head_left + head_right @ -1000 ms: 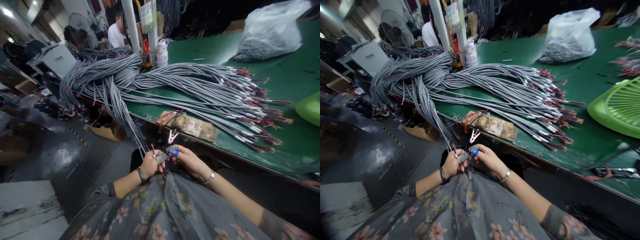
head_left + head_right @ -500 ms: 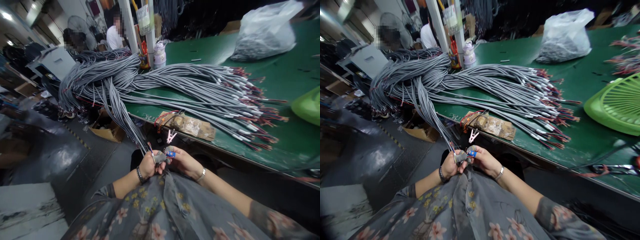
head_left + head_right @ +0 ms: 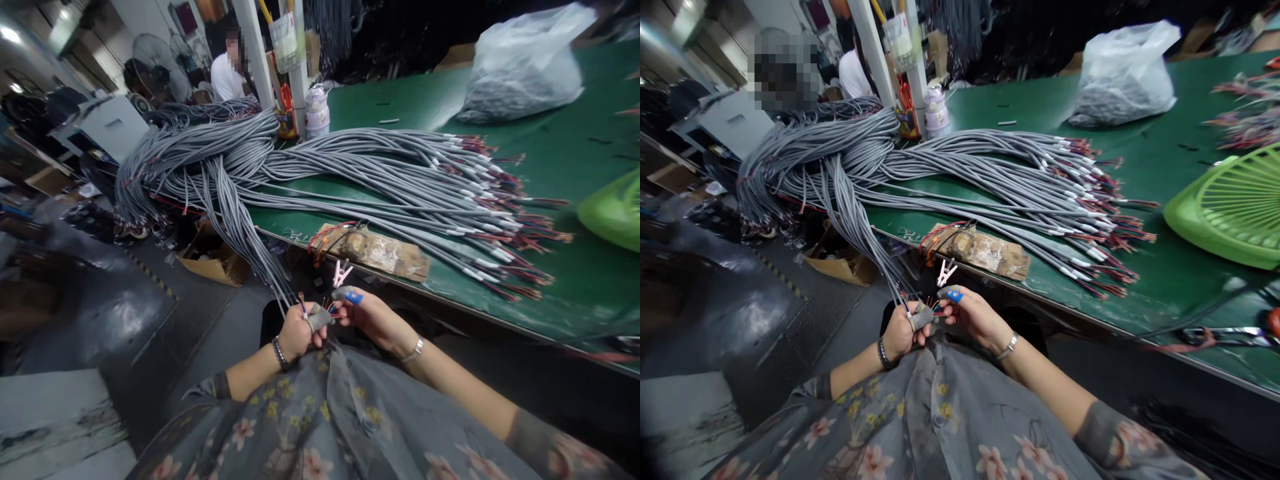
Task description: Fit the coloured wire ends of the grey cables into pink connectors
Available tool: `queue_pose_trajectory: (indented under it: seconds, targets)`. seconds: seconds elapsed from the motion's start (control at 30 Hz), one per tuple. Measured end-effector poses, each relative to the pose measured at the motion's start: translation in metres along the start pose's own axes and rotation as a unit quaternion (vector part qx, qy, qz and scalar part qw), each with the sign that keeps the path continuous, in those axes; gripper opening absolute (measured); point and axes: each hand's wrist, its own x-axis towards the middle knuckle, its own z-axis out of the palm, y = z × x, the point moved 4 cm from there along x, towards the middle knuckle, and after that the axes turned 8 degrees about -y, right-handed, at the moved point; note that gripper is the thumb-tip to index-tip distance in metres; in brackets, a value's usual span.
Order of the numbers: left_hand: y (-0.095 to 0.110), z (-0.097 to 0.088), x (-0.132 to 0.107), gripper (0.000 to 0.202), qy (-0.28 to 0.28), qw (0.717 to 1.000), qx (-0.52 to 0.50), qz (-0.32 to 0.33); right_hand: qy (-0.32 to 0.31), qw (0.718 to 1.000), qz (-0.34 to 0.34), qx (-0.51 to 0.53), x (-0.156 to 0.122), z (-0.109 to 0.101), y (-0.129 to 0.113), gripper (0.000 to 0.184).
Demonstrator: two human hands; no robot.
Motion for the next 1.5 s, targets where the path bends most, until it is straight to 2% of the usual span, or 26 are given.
queue_pose_trajectory:
  seconds: [0.2,0.4,0.67,0.83,1.07,1.3,1.5]
  targets:
    - [0.0098,0.0017,-0.0037,0.037,0.02,0.998,0.06,0.023,0.007,0.988,0.028,-0.149,-0.0018,0.0048,0.0023,0.04]
    - [0.0106,0.0022,-0.005,0.037,0.027,0.997,0.064,0.021,-0.011,0.978,-0.04,-0.204,-0.0002,0.0077,-0.0009,0.041]
    - [0.0092,0.0018,-0.0044,0.038,0.026,0.997,0.062,0.027,-0.018,0.977,-0.08,-0.199,-0.0045,0.0075,-0.0033,0.03]
    - [0.0088,0.0028,-0.004,0.033,0.016,0.997,0.067,0.017,-0.007,0.982,-0.061,-0.18,-0.002,0.0087,-0.0023,0.03]
    - [0.0072,0.0007,-0.0032,0.038,0.019,0.998,0.055,0.022,0.001,0.993,-0.023,-0.119,-0.0003,0.0086,0.0041,0.032]
    - [0.0085,0.001,-0.0029,0.037,0.023,0.998,0.042,0.027,0.0,0.997,-0.021,-0.078,0.0005,0.0078,0.0058,0.026]
    - [0.0066,-0.0004,-0.0004,0.037,0.022,0.999,0.031,0.018,0.026,0.996,-0.037,-0.071,0.0033,0.0045,0.0042,0.016]
